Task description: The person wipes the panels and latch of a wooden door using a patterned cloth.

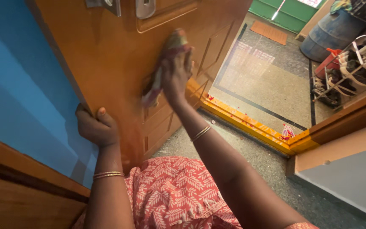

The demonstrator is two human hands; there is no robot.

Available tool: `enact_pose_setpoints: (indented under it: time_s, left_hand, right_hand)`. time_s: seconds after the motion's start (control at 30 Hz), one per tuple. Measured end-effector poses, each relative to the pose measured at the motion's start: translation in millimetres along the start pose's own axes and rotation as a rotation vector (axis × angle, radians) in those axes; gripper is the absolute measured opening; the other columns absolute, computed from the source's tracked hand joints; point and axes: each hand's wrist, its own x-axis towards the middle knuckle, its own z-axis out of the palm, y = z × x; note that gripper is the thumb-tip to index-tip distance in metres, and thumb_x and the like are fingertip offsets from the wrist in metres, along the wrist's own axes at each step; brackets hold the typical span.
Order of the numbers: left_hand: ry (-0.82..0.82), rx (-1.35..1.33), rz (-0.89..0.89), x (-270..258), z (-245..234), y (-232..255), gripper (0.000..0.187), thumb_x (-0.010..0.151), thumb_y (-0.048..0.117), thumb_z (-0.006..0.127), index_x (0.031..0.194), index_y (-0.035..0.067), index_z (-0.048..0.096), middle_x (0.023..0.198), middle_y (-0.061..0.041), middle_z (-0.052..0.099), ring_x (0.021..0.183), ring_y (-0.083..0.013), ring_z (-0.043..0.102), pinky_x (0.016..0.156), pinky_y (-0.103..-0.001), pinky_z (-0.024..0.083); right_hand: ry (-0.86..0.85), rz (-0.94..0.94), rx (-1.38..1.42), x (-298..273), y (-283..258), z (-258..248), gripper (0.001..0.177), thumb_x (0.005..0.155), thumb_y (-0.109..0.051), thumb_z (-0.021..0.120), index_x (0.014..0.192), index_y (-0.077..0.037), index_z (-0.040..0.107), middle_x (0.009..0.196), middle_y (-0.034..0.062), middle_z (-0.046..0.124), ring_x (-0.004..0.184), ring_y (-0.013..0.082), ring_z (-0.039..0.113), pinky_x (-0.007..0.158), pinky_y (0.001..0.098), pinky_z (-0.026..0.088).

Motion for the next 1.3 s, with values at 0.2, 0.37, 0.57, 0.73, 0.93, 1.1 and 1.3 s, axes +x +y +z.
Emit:
enact_pose_setpoints:
  time_s: [0.2, 0.37, 0.57, 0.73, 0.93, 1.1, 1.3]
  left_hand:
    - [0.004, -0.008, -0.021, -1, 1, 4, 0.073, 0.114, 0.063, 0.035, 0.123, -0.006, 0.057, 0.102, -0.021, 0.068, 0.088, -0.0425, 0.069, 0.074, -0.047, 0.056]
    - [0.0, -0.017, -0.015, -1, 3, 5, 0.07, 0.115, 0.061, 0.038, 0.127, -0.005, 0.058, 0.109, -0.024, 0.069, 0.097, -0.0457, 0.069, 0.082, -0.049, 0.057]
    - [0.01, 0.021, 0.019, -3, 6, 0, 0.073, 0.116, 0.061, 0.035, 0.129, -0.007, 0.054, 0.114, -0.026, 0.068, 0.102, -0.046, 0.069, 0.086, -0.048, 0.057]
    - [-0.018, -0.013, -0.014, -2, 5, 3, 0.075, 0.113, 0.061, 0.029, 0.126, -0.008, 0.055, 0.105, -0.023, 0.069, 0.092, -0.0423, 0.071, 0.077, -0.047, 0.057]
    - [-0.004, 0.013, 0.015, -2, 7, 0, 0.075, 0.114, 0.061, 0.027, 0.125, -0.008, 0.054, 0.103, -0.023, 0.069, 0.089, -0.0421, 0.071, 0.074, -0.046, 0.058]
    - [-0.01, 0.002, 0.002, -3, 8, -2, 0.078, 0.113, 0.063, 0.027, 0.128, -0.009, 0.052, 0.103, -0.022, 0.07, 0.09, -0.0412, 0.072, 0.075, -0.045, 0.059]
    - [-0.015, -0.025, -0.01, -5, 9, 0, 0.078, 0.114, 0.064, 0.027, 0.131, -0.008, 0.05, 0.107, -0.021, 0.071, 0.096, -0.0392, 0.074, 0.08, -0.043, 0.06]
  right_hand:
    - [0.033, -0.041, 0.308, -9, -26, 15, 0.057, 0.11, -0.03, 0.048, 0.16, -0.006, 0.033, 0.173, 0.0236, 0.016, 0.164, 0.0446, 0.005, 0.133, 0.0584, 0.008]
    - [-0.369, -0.658, 0.042, -80, -72, -10, 0.059, 0.1, -0.029, 0.062, 0.155, -0.02, 0.04, 0.168, 0.0087, 0.028, 0.16, 0.0391, 0.016, 0.133, 0.0613, 0.006]
    - [-0.045, -1.017, -0.144, -66, -25, -7, 0.058, 0.102, -0.044, 0.07, 0.154, -0.029, 0.048, 0.166, -0.0037, 0.035, 0.159, 0.0278, 0.015, 0.129, 0.0578, -0.004]
    - [-0.075, -0.499, -0.146, -69, 15, 18, 0.037, 0.097, -0.035, 0.062, 0.128, -0.018, 0.059, 0.137, 0.009, 0.057, 0.139, 0.0329, 0.033, 0.11, 0.0541, 0.024]
    - [0.04, 0.09, 0.232, -90, 8, 35, 0.036, 0.108, -0.031, 0.05, 0.131, -0.005, 0.06, 0.133, 0.0176, 0.063, 0.124, 0.0374, 0.049, 0.11, 0.0497, 0.034]
    - [-0.053, 0.294, 0.357, -116, -25, 44, 0.039, 0.106, -0.028, 0.051, 0.135, -0.002, 0.054, 0.133, 0.0254, 0.059, 0.126, 0.0456, 0.053, 0.113, 0.054, 0.036]
    - [-0.105, -0.091, 0.421, -185, -74, 22, 0.052, 0.103, -0.015, 0.052, 0.148, 0.006, 0.038, 0.15, 0.0353, 0.04, 0.144, 0.0531, 0.035, 0.123, 0.053, 0.029]
